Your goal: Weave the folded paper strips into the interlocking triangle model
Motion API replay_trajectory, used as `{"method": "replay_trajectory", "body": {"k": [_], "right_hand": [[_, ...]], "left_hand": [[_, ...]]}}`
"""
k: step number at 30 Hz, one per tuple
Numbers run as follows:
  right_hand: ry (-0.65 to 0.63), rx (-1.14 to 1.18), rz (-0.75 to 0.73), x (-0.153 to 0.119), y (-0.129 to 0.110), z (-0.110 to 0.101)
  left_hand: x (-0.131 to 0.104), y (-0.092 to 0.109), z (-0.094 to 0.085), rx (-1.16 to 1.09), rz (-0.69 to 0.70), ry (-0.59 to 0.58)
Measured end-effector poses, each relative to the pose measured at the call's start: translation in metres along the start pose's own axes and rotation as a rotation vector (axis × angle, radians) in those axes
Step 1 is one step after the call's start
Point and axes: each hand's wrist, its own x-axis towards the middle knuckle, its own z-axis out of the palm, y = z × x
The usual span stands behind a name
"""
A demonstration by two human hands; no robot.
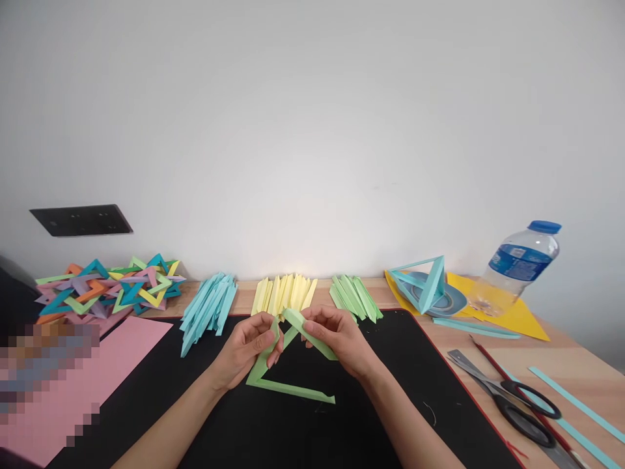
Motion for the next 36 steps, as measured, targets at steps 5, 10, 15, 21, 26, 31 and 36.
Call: {"method": "replay_trajectory", "body": {"k": [5,10,15,21,26,31,36], "right_hand": [[-0.004,-0.041,-0.008,0.001,0.001,0.005],[0.029,-0.071,-0.017,0.002,0.001,0.007],[0.013,-0.093,-0.017,0.002,0.0,0.006],[-0.02,-0.047,-0.047,0.001,0.006,0.004],[-0.012,-0.053,-0.055,0.001,0.005,0.005],[-0.028,-0.064,-0.054,0.0,0.001,0.008],[-0.033,-0.064,-0.092,-0.001,0.005,0.012]], "left_hand": [[0.001,-0.001,0.001,-0.015,0.002,0.019],[0.001,-0.001,0.0,-0.002,-0.01,0.039],[0.0,0.0,0.0,0.03,-0.029,0.045],[0.001,0.0,0.001,0.062,-0.003,0.08],[0.002,0.001,0.001,0.086,-0.013,0.081],[0.001,0.002,0.003,0.106,-0.034,0.05],[0.0,0.001,0.007,0.108,-0.033,0.02]]}}
